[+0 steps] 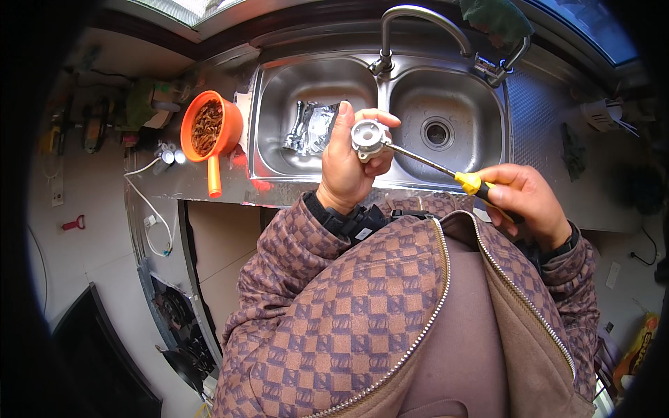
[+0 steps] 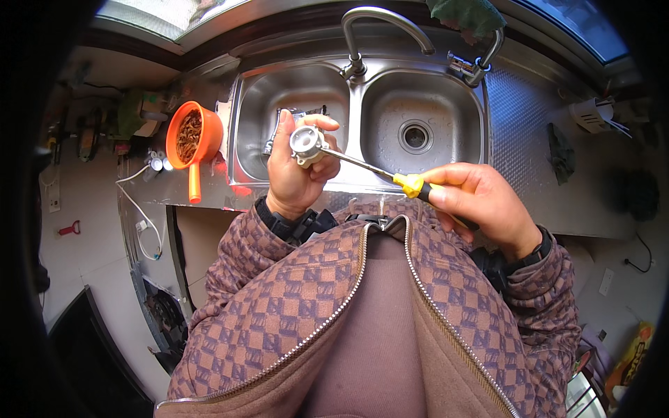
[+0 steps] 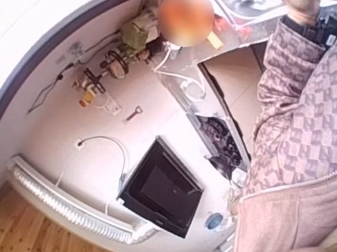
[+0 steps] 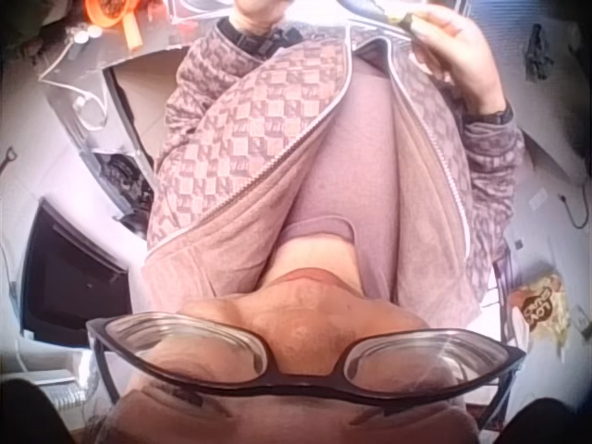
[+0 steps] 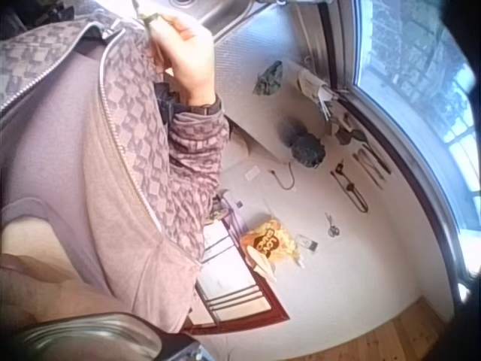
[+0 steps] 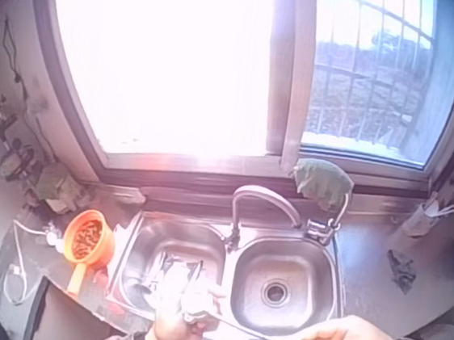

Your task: The person disassembles a kitchen faucet aerator using a screwdriver, removes a small internal component, and reassembles the aerator onto the faucet. The person repeatedly tightens the aerator with the screwdriver and checks the fit.

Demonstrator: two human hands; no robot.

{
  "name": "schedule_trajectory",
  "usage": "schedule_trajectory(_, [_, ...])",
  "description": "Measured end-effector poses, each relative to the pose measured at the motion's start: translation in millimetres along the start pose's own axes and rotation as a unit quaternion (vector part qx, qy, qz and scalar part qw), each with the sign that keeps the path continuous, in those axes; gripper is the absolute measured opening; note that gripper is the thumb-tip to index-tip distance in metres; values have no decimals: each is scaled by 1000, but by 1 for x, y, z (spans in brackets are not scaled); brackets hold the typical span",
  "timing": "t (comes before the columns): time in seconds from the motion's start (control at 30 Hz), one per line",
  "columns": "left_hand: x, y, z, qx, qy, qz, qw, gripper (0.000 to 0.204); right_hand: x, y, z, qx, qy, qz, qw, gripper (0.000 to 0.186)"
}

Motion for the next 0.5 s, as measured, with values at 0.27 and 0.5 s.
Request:
schedule_trajectory(0.27, [-1, -1, -7, -105, 98, -78, 987, 46, -1, 3, 2, -27, -25, 17, 999, 30])
schedule_trajectory(0.5, [0, -2, -8, -96, 100, -51, 989, 44, -3, -8, 35, 180, -293, -114, 932, 22])
Point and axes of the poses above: each hand's wrist, its own y-axis towards the middle knuckle, its own x-axis out of the back of the hand, z = x × y, the point moved 6 cm from there along y, towards the middle knuckle, and after that the axes turned 7 degrees about -y, right-handed, at the moved point
